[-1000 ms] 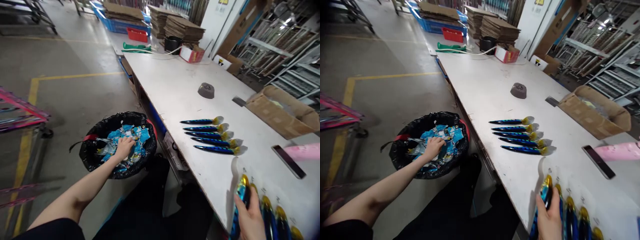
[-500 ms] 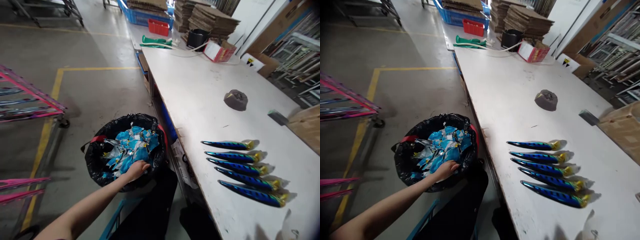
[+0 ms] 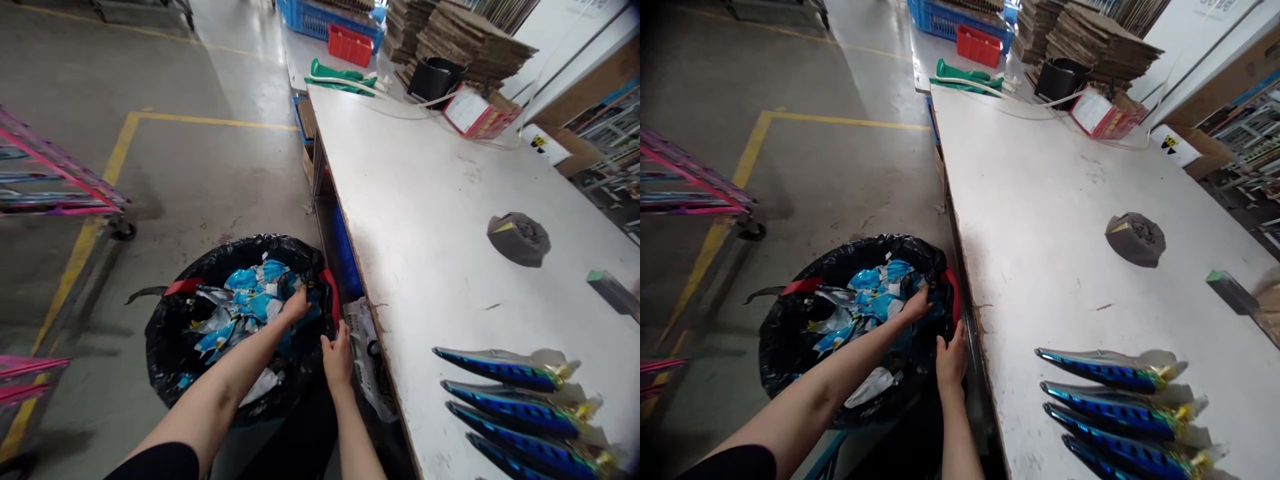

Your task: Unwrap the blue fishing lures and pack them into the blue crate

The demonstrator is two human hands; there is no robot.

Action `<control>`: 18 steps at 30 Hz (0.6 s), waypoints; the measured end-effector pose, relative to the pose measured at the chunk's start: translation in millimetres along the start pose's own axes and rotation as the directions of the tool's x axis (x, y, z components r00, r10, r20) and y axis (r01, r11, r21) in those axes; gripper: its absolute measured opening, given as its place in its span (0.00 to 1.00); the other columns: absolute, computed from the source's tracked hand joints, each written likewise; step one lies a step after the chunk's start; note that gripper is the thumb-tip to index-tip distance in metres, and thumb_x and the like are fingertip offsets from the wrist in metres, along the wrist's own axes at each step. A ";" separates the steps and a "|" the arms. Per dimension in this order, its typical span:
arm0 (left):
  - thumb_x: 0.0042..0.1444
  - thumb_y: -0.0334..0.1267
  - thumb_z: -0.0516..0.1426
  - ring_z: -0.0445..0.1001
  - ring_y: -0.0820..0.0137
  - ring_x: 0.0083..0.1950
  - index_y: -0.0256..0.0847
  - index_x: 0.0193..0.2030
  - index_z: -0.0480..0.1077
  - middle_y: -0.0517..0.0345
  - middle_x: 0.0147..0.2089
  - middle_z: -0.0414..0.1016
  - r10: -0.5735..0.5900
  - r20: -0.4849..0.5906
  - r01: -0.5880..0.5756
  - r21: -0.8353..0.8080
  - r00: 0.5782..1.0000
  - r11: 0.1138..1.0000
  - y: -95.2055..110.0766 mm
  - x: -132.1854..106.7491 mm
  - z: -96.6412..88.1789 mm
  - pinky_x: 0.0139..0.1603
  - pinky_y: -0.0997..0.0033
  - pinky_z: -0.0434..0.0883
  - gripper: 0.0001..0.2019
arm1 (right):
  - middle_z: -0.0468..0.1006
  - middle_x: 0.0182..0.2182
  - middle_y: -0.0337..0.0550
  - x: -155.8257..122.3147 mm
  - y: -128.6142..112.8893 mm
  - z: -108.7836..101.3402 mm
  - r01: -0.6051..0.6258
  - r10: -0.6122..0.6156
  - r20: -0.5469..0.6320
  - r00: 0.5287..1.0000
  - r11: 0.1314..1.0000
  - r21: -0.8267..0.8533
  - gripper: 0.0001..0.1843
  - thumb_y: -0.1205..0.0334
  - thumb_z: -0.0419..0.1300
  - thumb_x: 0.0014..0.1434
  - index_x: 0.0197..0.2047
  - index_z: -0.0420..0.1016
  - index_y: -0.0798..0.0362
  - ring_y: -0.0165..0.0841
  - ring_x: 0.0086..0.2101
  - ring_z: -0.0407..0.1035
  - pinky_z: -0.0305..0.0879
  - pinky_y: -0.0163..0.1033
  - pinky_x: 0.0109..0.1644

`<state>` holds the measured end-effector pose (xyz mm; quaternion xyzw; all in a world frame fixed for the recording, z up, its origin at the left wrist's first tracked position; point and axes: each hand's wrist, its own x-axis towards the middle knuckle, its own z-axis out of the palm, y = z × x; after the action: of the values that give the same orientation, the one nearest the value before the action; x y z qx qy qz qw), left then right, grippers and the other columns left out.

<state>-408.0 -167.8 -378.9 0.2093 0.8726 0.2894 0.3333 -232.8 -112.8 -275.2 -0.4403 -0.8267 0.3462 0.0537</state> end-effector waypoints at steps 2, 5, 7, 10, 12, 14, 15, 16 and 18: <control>0.59 0.41 0.60 0.74 0.64 0.47 0.36 0.48 0.71 0.52 0.47 0.74 0.022 0.072 -0.023 0.016 0.997 1.000 -0.4 -12.5 -2.8 0.50 0.55 0.71 0.14 | 0.72 0.56 0.66 9.1 5.9 9.5 -0.021 0.023 0.045 0.999 0.999 -0.041 0.31 0.61 0.59 0.55 0.61 0.68 0.63 0.50 0.52 0.71 0.67 0.48 0.53; 0.55 0.40 0.62 0.74 0.65 0.39 0.37 0.35 0.72 0.54 0.38 0.75 0.081 0.143 -0.084 0.019 0.986 0.996 -0.6 -38.9 -17.7 0.44 0.62 0.70 0.08 | 0.72 0.55 0.67 9.8 14.9 12.5 -0.057 0.065 0.095 0.993 0.994 -0.090 0.30 0.64 0.58 0.54 0.60 0.69 0.64 0.53 0.55 0.68 0.64 0.50 0.55; 0.53 0.41 0.61 0.73 0.63 0.38 0.40 0.32 0.72 0.52 0.37 0.74 0.123 0.146 -0.125 0.004 0.982 0.992 -0.8 -58.2 -34.6 0.41 0.65 0.69 0.07 | 0.75 0.52 0.67 6.5 21.8 10.8 -0.087 0.099 0.114 0.989 0.991 -0.102 0.29 0.63 0.56 0.55 0.59 0.70 0.65 0.54 0.53 0.70 0.64 0.51 0.54; 0.54 0.45 0.59 0.73 0.60 0.40 0.42 0.37 0.74 0.50 0.39 0.75 0.156 0.122 -0.155 -0.018 0.980 0.988 -1.4 -87.1 -66.2 0.41 0.65 0.67 0.10 | 0.80 0.46 0.64 0.9 32.9 6.3 -0.141 0.151 0.135 0.979 0.987 -0.080 0.27 0.61 0.55 0.56 0.56 0.74 0.62 0.53 0.46 0.74 0.66 0.51 0.49; 0.53 0.47 0.59 0.74 0.59 0.41 0.41 0.46 0.73 0.50 0.41 0.76 0.142 0.116 -0.138 -0.035 0.983 0.990 -0.3 -105.5 -87.8 0.41 0.65 0.68 0.17 | 0.82 0.42 0.59 -2.3 39.9 2.3 -0.178 0.182 0.136 0.974 0.983 -0.040 0.24 0.59 0.53 0.56 0.52 0.79 0.58 0.51 0.42 0.76 0.67 0.49 0.46; 0.54 0.46 0.58 0.74 0.61 0.39 0.41 0.55 0.70 0.53 0.39 0.76 0.128 0.116 -0.122 -0.057 0.985 0.991 2.6 -122.3 -107.3 0.40 0.67 0.68 0.22 | 0.83 0.39 0.57 -5.2 46.2 -2.3 -0.218 0.214 0.121 0.969 0.976 0.016 0.23 0.56 0.52 0.55 0.46 0.82 0.56 0.50 0.40 0.77 0.68 0.47 0.44; 0.55 0.45 0.57 0.74 0.63 0.38 0.42 0.56 0.69 0.55 0.38 0.75 0.136 0.105 -0.130 -0.063 0.985 0.989 4.3 -129.6 -115.8 0.39 0.68 0.68 0.22 | 0.83 0.38 0.56 -6.9 48.9 -4.7 -0.234 0.227 0.111 0.967 0.971 0.051 0.23 0.55 0.52 0.54 0.44 0.82 0.55 0.49 0.40 0.77 0.69 0.47 0.43; 0.56 0.44 0.56 0.74 0.64 0.37 0.43 0.56 0.70 0.56 0.37 0.74 0.160 0.082 -0.155 -0.065 0.984 0.986 5.5 -135.6 -123.3 0.39 0.69 0.68 0.21 | 0.84 0.38 0.55 -9.0 51.5 -6.9 -0.245 0.236 0.102 0.966 0.965 0.089 0.23 0.53 0.52 0.54 0.44 0.83 0.55 0.49 0.40 0.77 0.69 0.46 0.43; 0.58 0.42 0.54 0.73 0.65 0.38 0.44 0.49 0.74 0.56 0.37 0.73 0.237 0.007 -0.237 -0.045 0.971 0.971 4.8 -142.7 -135.0 0.40 0.69 0.69 0.14 | 0.83 0.40 0.53 -14.7 56.4 -10.6 -0.257 0.247 0.079 0.966 0.951 0.169 0.25 0.50 0.52 0.54 0.45 0.82 0.55 0.48 0.42 0.77 0.70 0.45 0.45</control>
<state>-403.5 -293.2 -227.7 0.3065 0.8327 0.3448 0.3063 -180.7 -97.5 -299.0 -0.5256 -0.7307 0.4350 0.0243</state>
